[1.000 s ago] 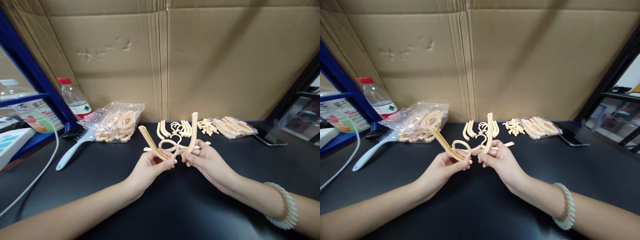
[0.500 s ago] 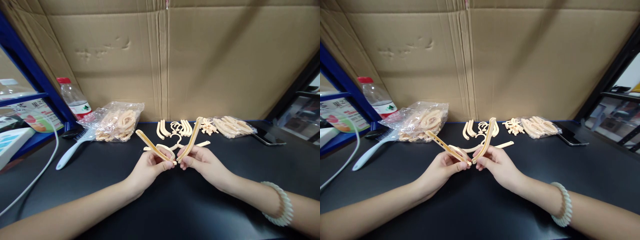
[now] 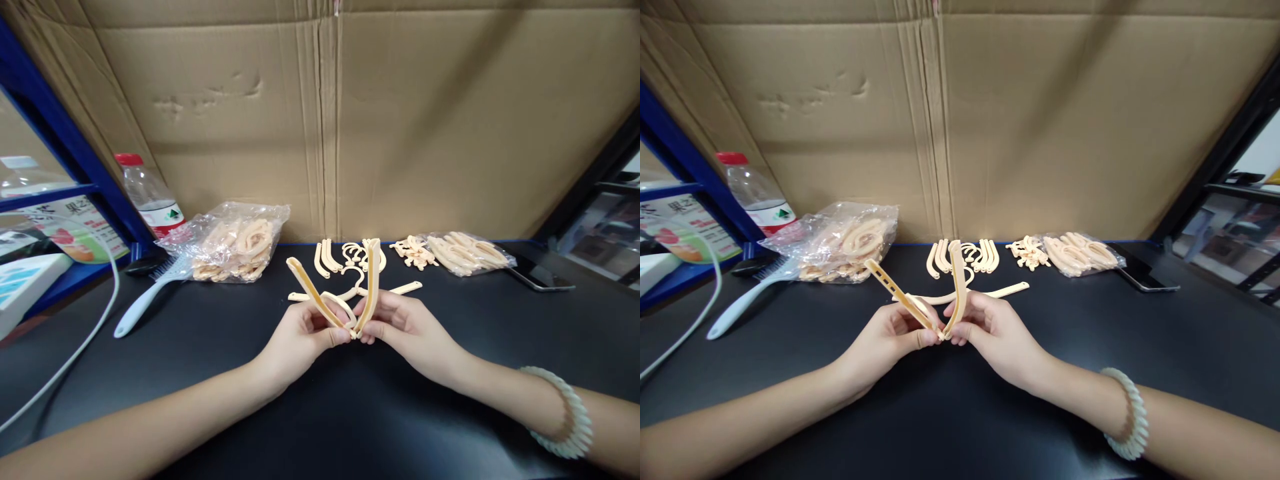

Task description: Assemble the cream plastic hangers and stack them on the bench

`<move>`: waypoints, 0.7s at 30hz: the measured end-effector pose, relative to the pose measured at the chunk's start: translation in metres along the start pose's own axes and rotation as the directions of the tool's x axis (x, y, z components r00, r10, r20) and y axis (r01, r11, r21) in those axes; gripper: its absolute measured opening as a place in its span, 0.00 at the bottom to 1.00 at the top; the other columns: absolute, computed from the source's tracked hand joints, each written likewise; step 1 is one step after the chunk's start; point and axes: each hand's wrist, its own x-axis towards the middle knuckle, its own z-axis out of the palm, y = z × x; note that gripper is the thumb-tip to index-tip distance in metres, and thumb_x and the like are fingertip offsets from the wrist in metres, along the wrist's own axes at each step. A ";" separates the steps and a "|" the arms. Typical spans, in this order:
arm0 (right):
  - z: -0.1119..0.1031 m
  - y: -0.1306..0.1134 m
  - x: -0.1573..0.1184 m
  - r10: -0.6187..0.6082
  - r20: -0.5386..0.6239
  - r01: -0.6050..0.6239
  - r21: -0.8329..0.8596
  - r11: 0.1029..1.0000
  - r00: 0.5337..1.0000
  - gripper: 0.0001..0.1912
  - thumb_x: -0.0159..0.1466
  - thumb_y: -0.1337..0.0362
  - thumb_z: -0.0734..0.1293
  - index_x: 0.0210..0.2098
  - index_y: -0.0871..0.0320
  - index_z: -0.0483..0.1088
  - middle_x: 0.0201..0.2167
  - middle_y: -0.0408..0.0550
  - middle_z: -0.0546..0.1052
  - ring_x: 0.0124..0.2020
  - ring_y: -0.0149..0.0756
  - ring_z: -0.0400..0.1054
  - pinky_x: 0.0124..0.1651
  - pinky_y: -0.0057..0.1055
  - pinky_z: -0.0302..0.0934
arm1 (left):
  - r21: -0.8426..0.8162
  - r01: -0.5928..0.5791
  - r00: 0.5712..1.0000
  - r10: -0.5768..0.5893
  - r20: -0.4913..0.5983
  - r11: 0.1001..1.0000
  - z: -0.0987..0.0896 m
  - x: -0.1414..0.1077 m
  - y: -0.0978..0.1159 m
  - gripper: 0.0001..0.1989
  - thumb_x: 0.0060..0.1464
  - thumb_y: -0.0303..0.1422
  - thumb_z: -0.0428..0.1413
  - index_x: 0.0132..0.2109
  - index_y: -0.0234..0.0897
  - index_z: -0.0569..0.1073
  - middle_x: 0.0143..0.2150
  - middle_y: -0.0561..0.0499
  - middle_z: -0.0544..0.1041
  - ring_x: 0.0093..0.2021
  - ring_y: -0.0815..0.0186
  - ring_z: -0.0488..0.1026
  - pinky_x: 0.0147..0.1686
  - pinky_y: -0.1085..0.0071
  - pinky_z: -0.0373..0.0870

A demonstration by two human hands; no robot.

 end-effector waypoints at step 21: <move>0.010 -0.003 -0.008 -0.057 -0.056 0.050 -0.122 0.991 0.997 0.06 0.59 0.64 0.71 0.34 0.58 0.71 0.32 0.47 0.75 0.32 0.34 0.72 0.35 0.31 0.69 | -0.068 0.065 0.972 -0.078 -0.219 0.996 0.010 -0.009 -0.003 0.11 0.39 0.31 0.68 0.29 0.33 0.74 0.26 0.52 0.76 0.28 0.67 0.73 0.33 0.71 0.70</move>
